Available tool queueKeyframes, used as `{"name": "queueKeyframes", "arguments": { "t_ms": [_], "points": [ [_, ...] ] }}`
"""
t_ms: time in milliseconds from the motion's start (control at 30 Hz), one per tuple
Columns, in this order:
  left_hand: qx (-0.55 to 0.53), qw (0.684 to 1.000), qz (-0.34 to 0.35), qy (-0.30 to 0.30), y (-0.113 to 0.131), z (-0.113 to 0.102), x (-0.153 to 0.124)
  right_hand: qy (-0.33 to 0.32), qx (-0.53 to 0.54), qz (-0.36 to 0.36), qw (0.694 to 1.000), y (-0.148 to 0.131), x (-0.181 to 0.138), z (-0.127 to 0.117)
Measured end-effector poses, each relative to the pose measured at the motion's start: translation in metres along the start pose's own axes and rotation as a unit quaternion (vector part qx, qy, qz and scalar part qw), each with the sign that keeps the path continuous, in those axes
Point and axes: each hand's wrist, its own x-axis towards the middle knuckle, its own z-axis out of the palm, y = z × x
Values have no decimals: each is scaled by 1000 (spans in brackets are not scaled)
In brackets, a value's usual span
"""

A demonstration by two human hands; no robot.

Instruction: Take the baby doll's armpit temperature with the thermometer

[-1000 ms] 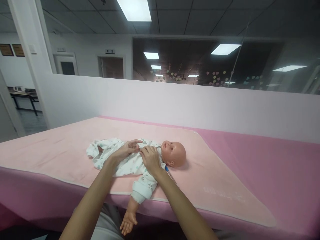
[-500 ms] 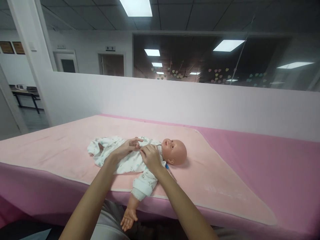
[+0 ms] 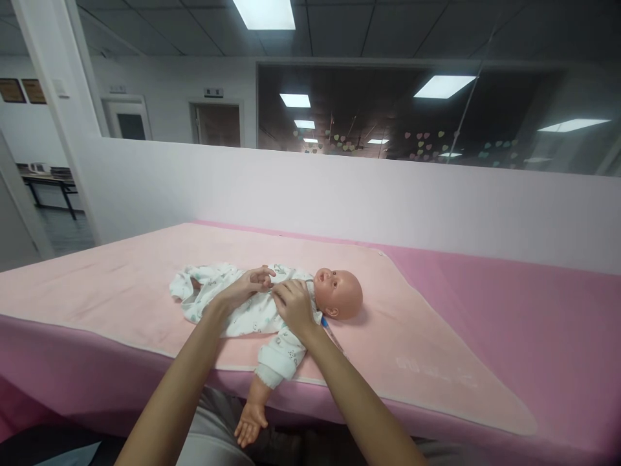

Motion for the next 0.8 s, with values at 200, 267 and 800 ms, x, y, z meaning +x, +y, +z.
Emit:
{"name": "queueKeyframes", "arguments": {
  "t_ms": [200,267,800],
  "points": [
    [-9,1000,2,-12,7,5,-3,14,4,-19,1000,0,-1,-1],
    [-12,1000,4,-10,7,5,-3,17,5,-23,1000,-1,-1,-1],
    [-12,1000,-1,-6,5,3,-1,33,17,-41,998,1,-2,1]
  ]
}}
